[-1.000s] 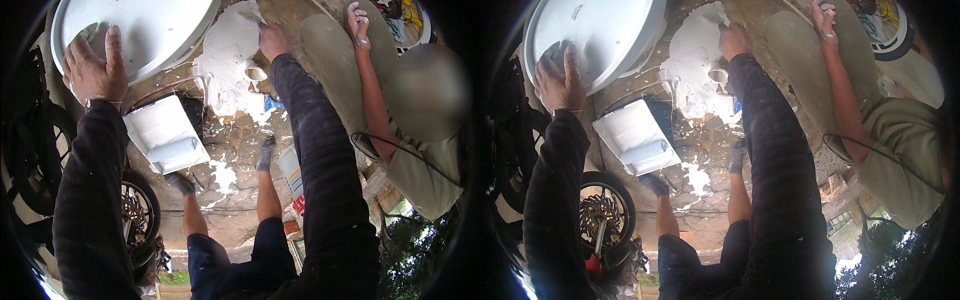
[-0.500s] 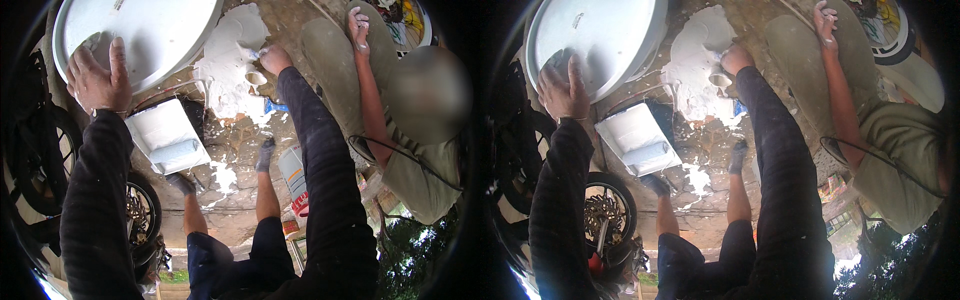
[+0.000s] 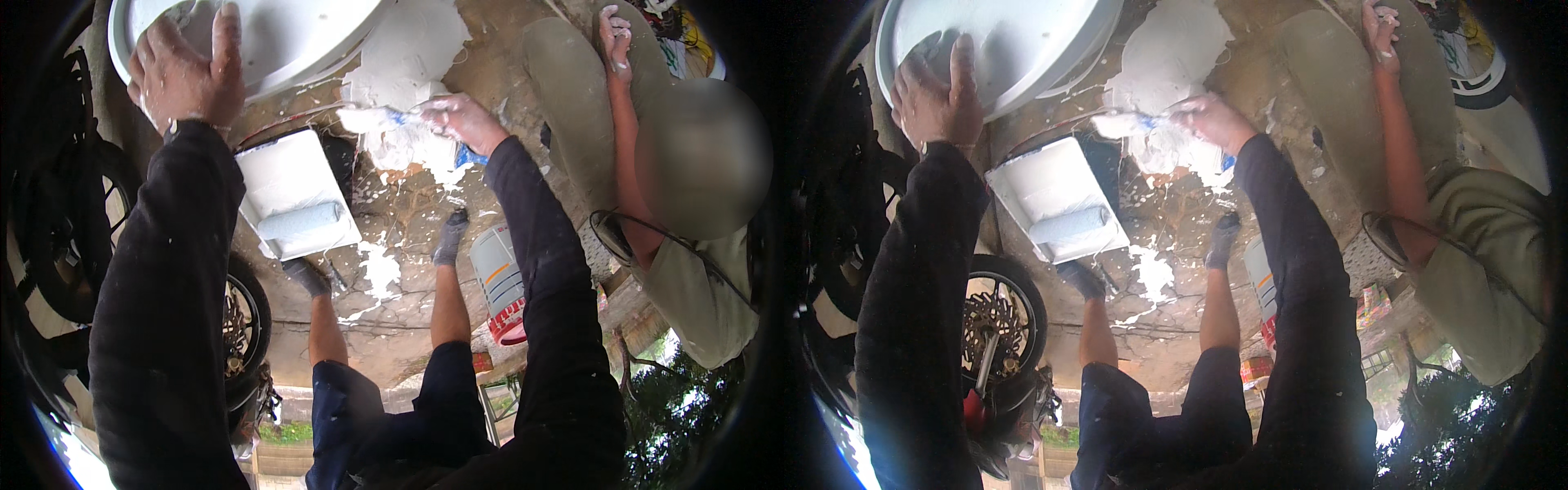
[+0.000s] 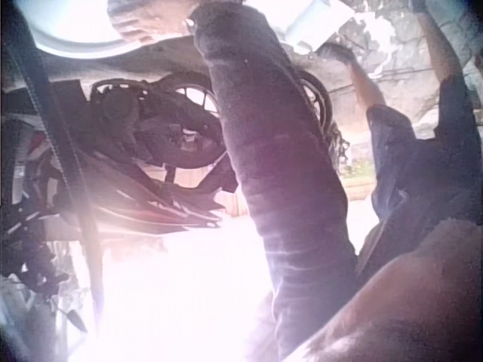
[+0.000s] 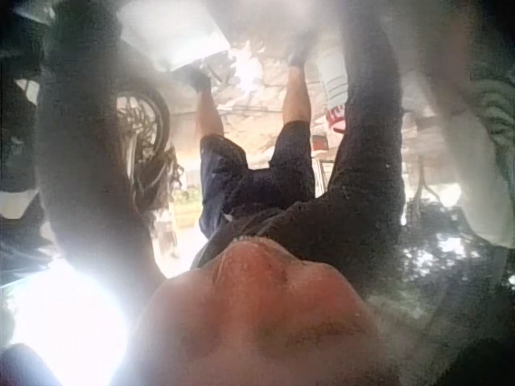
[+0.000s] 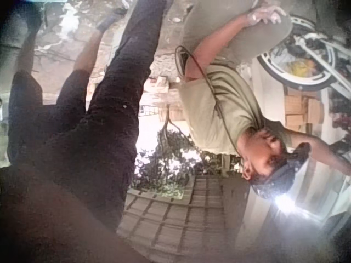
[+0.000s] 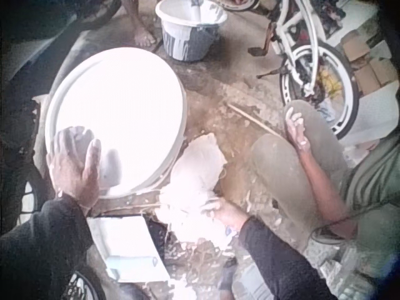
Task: The person scoops white paint from a bucket into a paint tray using a small cup, then uses a paintbrush to spread and mix the paint in the tray. Another person assists by holding the bucket and later pouring more paint. The person then carries the paint tray and roller into a room.
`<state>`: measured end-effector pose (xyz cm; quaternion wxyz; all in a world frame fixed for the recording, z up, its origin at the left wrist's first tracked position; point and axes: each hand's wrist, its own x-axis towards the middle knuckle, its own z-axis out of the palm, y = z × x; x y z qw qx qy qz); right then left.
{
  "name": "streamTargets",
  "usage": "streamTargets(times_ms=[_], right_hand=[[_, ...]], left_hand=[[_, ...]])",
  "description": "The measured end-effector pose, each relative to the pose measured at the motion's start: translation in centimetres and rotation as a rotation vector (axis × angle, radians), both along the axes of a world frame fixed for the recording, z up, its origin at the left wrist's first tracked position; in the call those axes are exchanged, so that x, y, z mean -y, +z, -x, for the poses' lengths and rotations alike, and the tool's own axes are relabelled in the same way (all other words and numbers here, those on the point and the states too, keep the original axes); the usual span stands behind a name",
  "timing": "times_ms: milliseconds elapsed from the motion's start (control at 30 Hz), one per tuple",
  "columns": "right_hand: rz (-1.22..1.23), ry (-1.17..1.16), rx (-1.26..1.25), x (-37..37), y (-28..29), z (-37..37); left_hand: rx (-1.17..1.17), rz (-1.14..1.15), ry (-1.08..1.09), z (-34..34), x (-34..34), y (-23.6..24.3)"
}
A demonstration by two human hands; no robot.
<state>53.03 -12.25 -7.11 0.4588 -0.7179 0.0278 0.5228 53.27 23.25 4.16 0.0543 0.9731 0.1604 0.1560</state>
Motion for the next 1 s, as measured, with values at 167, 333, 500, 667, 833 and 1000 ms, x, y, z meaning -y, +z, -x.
streamTargets(times_ms=[167, 333, 500, 667, 833, 1000], right_hand=[[-0.096, 0.497, 0.568, -7.2, 2.7, 10.2], [0.007, 0.702, 1.016, -9.3, -0.6, 18.8], [0.112, 0.721, 1.012, -7.2, 0.1, 19.0], [0.184, 0.701, 0.951, -6.8, 2.1, 17.9], [0.271, 0.502, 0.79, -5.7, 5.2, 14.2], [0.448, 0.116, 0.857, -2.4, 4.6, 5.1]], left_hand=[[0.007, 0.006, -0.011, 0.1, -0.1, -0.5], [0.024, -0.026, -0.018, -0.3, -0.6, -0.3], [0.043, 0.061, -0.01, 0.0, 1.6, 0.6], [0.046, 0.049, 0.01, -0.2, 2.0, 1.5], [0.048, 0.001, -0.029, 0.2, -0.4, -0.8], [0.028, 0.028, -0.008, -0.1, 0.1, -0.4]])
